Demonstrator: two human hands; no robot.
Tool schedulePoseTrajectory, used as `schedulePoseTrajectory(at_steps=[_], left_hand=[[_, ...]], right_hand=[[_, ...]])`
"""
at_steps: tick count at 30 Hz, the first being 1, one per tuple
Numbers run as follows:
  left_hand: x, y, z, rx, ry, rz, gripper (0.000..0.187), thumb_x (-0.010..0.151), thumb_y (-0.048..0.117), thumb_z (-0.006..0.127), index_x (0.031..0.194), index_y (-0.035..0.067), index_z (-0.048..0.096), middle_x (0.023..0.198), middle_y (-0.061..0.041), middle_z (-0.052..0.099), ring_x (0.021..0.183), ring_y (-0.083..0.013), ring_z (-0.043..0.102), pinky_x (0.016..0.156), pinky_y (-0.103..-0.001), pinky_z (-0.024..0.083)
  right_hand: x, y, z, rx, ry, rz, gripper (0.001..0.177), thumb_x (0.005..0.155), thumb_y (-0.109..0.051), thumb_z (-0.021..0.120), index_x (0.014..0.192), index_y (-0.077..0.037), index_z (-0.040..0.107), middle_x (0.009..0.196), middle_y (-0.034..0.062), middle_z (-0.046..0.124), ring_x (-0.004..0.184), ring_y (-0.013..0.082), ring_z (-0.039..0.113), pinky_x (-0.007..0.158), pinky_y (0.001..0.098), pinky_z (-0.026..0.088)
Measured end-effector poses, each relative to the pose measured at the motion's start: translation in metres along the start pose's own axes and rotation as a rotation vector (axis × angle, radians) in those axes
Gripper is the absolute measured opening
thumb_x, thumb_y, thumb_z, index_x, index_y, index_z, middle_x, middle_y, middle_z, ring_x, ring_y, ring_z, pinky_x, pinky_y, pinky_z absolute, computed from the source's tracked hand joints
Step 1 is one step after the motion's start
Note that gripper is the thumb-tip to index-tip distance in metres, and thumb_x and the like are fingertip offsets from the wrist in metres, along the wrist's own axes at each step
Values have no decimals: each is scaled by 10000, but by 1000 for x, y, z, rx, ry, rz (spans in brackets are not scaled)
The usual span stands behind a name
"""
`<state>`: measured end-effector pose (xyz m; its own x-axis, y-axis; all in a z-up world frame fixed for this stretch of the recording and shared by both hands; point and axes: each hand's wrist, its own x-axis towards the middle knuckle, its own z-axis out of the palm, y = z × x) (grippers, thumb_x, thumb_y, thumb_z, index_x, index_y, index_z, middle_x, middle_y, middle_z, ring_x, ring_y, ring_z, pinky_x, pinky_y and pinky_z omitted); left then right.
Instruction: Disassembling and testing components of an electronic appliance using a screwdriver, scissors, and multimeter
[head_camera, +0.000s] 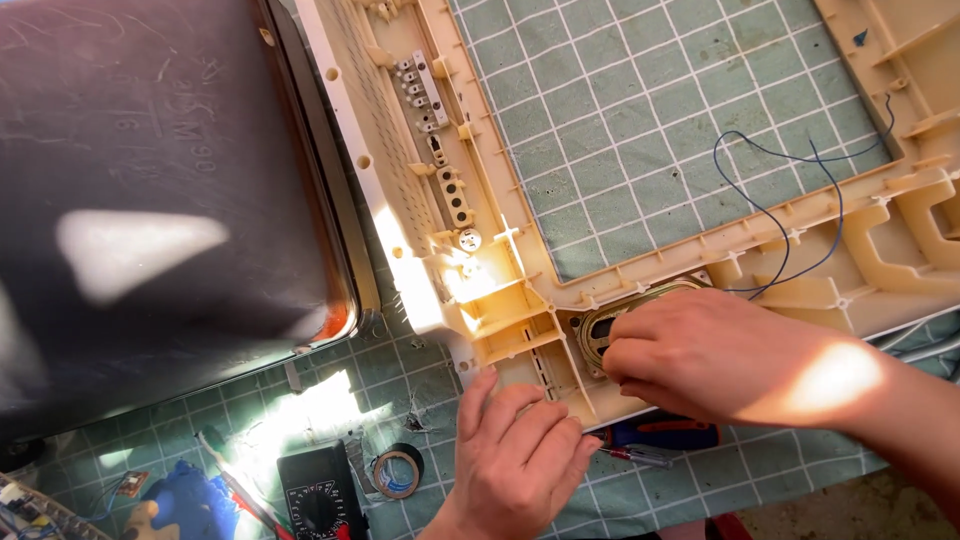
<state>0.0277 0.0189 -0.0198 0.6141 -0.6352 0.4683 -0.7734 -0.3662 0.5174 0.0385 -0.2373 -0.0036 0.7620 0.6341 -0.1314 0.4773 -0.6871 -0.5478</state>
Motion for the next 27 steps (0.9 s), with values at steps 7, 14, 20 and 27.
schedulePoseTrajectory(at_steps=[7, 14, 20, 27], left_hand=[[-17, -13, 15, 181, 36, 70, 252, 1031, 232, 546, 818, 138, 643, 811, 2, 646, 742, -199, 595, 1072, -395, 374], [-18, -17, 19, 204, 75, 74, 231, 995, 208, 567, 774, 169, 619, 789, 24, 644, 724, -173, 594, 1063, -361, 384], [-23, -19, 21, 195, 65, 77, 205, 1002, 208, 565, 807, 171, 614, 825, 18, 658, 749, -175, 596, 1082, -364, 368], [-22, -20, 20, 216, 86, 86, 189, 984, 177, 554, 802, 188, 606, 836, 34, 666, 771, -159, 626, 1087, -353, 366]], right_hand=[[44, -2, 22, -113, -657, 141, 82, 875, -125, 621, 939, -178, 622, 898, 2, 620, 771, 341, 695, 622, 558, 531], [42, -4, 44, -210, -587, 86, 155, 760, -132, 705, 887, -220, 689, 829, -68, 656, 717, 289, 715, 499, 511, 550], [46, -9, 42, -254, -598, 168, 117, 787, -119, 738, 801, -223, 684, 1085, -5, 548, 596, 308, 714, 458, 529, 521], [37, -10, 50, -293, -527, 244, 111, 867, -150, 639, 792, -225, 672, 1077, 2, 540, 571, 290, 715, 421, 500, 524]])
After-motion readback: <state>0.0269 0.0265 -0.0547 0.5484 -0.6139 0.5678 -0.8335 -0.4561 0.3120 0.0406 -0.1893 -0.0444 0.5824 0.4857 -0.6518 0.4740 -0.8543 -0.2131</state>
